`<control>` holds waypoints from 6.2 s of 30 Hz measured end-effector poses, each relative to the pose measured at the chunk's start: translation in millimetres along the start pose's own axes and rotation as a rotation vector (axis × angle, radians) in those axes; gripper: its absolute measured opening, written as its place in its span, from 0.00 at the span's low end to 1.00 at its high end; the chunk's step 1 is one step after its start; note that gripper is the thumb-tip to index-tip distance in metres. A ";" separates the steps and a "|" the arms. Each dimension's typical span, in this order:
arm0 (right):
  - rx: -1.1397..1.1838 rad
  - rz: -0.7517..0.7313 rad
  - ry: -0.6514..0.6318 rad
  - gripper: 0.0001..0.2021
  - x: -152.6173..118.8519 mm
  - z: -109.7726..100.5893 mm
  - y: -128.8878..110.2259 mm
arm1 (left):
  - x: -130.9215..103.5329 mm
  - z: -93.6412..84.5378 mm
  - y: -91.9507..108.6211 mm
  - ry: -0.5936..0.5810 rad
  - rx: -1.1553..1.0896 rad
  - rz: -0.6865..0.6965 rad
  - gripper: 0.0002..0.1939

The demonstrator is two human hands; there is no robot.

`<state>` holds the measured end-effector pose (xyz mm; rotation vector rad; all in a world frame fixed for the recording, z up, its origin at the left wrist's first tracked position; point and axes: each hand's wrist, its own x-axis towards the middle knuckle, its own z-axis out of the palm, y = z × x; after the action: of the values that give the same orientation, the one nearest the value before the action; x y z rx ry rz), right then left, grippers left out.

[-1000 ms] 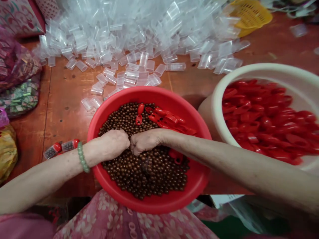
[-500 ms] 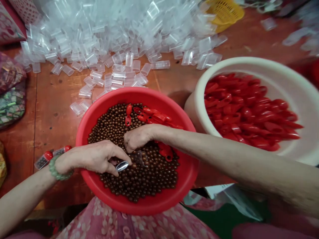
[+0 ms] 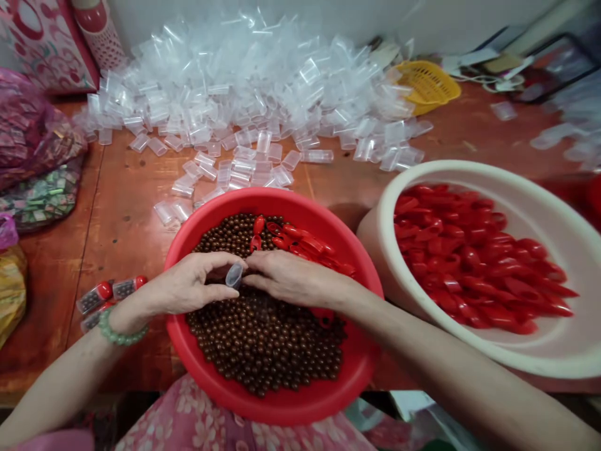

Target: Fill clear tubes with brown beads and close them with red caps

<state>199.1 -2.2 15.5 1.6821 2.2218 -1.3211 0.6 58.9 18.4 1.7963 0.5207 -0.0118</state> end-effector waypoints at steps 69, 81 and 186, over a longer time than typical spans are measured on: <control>0.792 -0.202 0.817 0.10 -14.7 -16.5 44.2 | 44.2 15.2 12.1 0.278 -0.635 -0.059 0.21; 1.466 -0.228 0.900 0.15 -12.0 0.7 18.5 | 31.0 21.8 16.5 0.345 -0.790 0.000 0.23; -0.660 -0.662 1.097 0.31 4.2 46.2 -7.9 | 19.9 57.7 16.0 0.508 -1.220 -0.334 0.20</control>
<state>171.3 -29.2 -11.2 1.5707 3.3584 0.6354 39.0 9.4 10.6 0.4903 0.9196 0.4477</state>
